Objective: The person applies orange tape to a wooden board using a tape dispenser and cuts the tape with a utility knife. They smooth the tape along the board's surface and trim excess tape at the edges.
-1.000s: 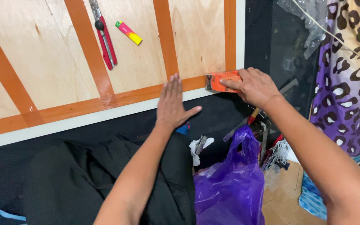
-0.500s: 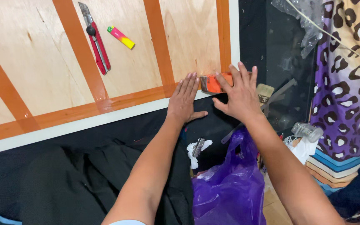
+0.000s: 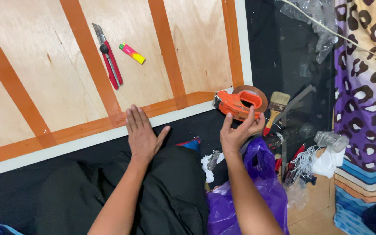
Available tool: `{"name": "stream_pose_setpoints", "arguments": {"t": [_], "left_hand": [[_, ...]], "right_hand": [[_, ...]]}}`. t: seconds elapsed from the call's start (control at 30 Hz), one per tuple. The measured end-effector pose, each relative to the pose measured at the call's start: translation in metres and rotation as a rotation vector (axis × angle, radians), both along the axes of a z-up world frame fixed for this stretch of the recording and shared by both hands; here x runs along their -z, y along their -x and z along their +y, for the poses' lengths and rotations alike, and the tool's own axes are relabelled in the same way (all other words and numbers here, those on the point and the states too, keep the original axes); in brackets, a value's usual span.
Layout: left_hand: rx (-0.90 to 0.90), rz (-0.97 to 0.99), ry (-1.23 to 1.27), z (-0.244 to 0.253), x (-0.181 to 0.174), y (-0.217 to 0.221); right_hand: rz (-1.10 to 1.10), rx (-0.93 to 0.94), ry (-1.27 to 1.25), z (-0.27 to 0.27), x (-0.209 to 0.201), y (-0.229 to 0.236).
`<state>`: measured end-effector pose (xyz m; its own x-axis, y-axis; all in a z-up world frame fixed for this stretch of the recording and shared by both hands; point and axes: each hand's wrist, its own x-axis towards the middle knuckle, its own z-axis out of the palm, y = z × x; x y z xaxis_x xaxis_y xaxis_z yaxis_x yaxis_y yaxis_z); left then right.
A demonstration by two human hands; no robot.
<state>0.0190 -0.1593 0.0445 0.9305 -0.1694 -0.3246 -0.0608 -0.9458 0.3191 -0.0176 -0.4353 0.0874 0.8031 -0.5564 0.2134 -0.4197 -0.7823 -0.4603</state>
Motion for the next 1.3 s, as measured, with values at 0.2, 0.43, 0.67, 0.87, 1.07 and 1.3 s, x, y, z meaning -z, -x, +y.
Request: {"name": "stream_pose_setpoints", "arguments": {"t": [0.2, 0.43, 0.67, 0.87, 1.07, 1.3], "left_hand": [[0.138, 0.022, 0.143, -0.052, 0.001, -0.021], [0.274, 0.015, 0.188, -0.128, 0.005, -0.039], [0.281, 0.153, 0.095, -0.160, -0.002, -0.043], [0.360, 0.147, 0.071, -0.180, 0.008, -0.046], [0.385, 0.103, 0.066, -0.174, 0.014, -0.041], [0.376, 0.103, 0.114, -0.172, 0.022, -0.043]], "right_hand": [[0.191, -0.083, 0.234, -0.020, -0.005, -0.026], [0.351, -0.189, 0.317, -0.031, -0.030, -0.065], [0.650, -0.727, 0.479, -0.056, -0.078, -0.106], [0.772, -1.096, 0.318, -0.089, -0.077, -0.141], [0.761, -1.195, 0.342, -0.121, -0.075, -0.149], [0.690, -1.221, 0.321, -0.159, -0.074, -0.147]]}}
